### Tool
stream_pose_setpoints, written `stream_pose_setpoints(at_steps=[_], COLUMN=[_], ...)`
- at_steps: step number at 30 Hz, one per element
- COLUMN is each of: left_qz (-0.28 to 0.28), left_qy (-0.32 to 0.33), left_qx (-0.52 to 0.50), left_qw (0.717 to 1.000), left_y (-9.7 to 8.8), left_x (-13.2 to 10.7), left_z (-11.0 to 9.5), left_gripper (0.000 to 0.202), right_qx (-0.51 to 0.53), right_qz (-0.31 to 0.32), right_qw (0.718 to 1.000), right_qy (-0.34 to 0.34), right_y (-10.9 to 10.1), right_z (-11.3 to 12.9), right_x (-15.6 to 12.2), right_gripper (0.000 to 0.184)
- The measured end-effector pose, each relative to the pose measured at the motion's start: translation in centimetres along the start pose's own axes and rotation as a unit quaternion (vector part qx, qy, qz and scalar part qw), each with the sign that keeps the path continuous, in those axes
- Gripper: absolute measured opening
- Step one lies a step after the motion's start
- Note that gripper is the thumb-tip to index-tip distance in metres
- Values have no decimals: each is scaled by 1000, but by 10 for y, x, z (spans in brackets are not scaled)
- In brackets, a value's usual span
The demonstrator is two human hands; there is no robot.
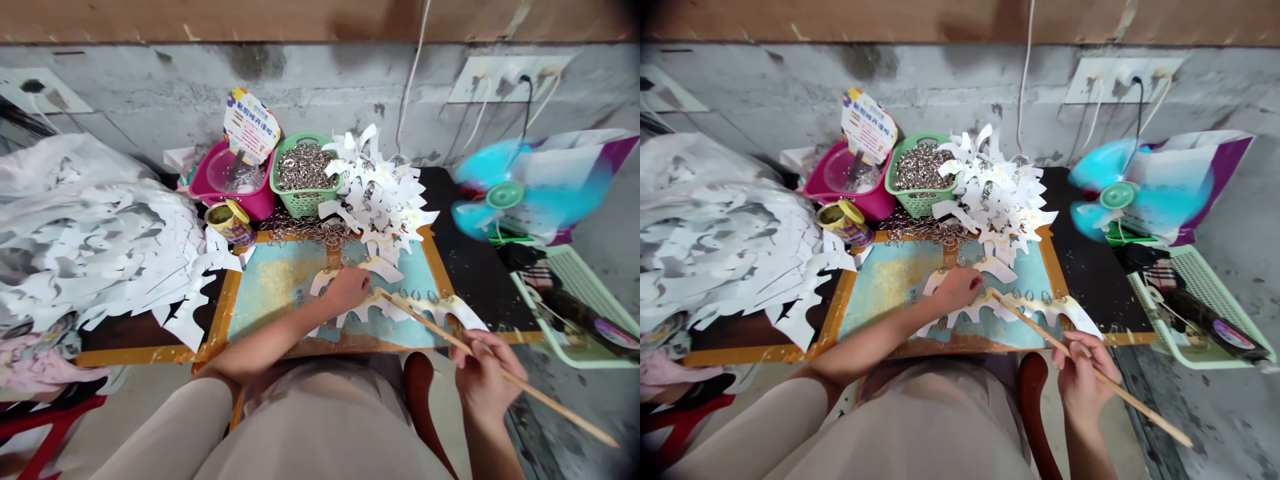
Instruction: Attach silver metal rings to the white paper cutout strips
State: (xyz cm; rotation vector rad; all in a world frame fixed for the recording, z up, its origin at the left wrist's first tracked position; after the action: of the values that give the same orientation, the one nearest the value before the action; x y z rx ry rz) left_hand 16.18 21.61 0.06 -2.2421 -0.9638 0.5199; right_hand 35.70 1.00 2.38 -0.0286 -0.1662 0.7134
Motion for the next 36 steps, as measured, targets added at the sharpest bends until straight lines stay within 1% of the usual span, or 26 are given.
stream_pose_setpoints(at_steps=[5,7,11,15,17,21,24,26,27,30,33,35,36], left_qz=[-11,-10,1,9,7,-16,-36,-58,-75,-137,-162,-158,-152], left_qy=[-1,3,23,36,40,50,55,51,42,-9,-46,-55,-55], left_qx=[40,54,71,74,72,63,56,51,47,42,57,64,66], left_qw=[999,998,997,997,997,997,996,996,995,990,984,984,985], left_y=[3,4,9,11,11,7,0,-10,-18,-51,-80,-91,-93], left_x=[-3,-4,-5,-5,-5,-7,-12,-16,-18,-23,-25,-23,-22], left_z=[-3,-5,-9,-10,-10,-9,-7,-1,4,27,52,63,66], left_gripper=[20,22,24,23,22,26,31,31,31,27,25,23,21], right_qx=[-51,-70,-105,-125,-119,-134,-162,-174,-178,-190,-195,-183,-173], right_qz=[58,49,8,-7,1,40,40,38,36,6,-75,-134,-156], right_qw=[997,996,994,992,993,990,986,984,983,981,975,969,967], right_qy=[19,18,-7,-16,-13,-11,-7,-9,-13,-41,-78,-96,-104], right_y=[8,10,10,8,8,14,16,17,17,13,4,-2,-4], right_z=[-8,-9,-3,1,1,0,-1,-2,-3,-2,3,6,8], right_x=[-3,-2,-1,-1,-1,1,3,3,2,0,-4,-6,-6], right_gripper=[14,14,13,14,13,15,17,19,20,21,22,23,23])
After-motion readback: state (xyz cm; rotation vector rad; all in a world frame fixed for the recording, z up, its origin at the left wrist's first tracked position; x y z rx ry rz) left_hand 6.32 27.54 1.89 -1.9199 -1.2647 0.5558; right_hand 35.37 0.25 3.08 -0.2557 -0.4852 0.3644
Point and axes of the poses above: each hand's wrist, its own x-axis towards the middle knuckle, its own y-axis out of the palm, z = x × y, the point moved 7 cm from there along x, towards the middle knuckle, and after that the axes turned 13 degrees about -x, right-handed, at the moved point
